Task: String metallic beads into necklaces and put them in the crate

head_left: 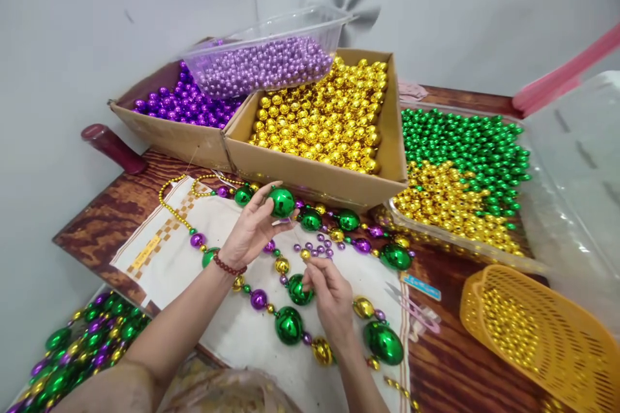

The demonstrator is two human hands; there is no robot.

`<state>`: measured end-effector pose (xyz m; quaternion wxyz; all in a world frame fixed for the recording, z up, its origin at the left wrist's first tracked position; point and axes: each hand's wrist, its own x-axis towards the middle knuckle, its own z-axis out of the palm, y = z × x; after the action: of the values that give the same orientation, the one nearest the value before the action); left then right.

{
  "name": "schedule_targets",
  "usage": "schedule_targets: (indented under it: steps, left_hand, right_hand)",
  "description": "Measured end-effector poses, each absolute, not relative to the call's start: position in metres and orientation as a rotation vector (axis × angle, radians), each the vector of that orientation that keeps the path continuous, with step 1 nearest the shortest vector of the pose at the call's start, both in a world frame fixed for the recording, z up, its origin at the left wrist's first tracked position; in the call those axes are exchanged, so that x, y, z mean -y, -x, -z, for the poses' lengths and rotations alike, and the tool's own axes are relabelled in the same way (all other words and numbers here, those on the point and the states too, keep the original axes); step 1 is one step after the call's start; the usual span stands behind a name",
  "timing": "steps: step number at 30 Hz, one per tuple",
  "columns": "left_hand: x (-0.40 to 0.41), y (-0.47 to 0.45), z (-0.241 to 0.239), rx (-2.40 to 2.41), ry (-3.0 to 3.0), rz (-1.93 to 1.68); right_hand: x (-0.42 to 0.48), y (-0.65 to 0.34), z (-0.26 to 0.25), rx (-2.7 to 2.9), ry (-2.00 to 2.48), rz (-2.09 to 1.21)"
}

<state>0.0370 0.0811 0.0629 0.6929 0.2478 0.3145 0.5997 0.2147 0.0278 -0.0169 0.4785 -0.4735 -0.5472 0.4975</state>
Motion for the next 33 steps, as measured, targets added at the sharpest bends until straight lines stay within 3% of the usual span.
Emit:
schedule_targets:
  steps: [23, 33]
  left_hand:
    - [-0.07, -0.036, -0.06, -0.615, -0.586, -1.298]
    - [-0.079, -0.044, -0.066, -0.664, -0.543, -1.445]
  right_hand:
    - [-0.027, -0.206, 0.019, 1.255, 1.148, -1.306]
    - [-0.031, -0.207, 0.015, 1.348, 1.125, -1.362]
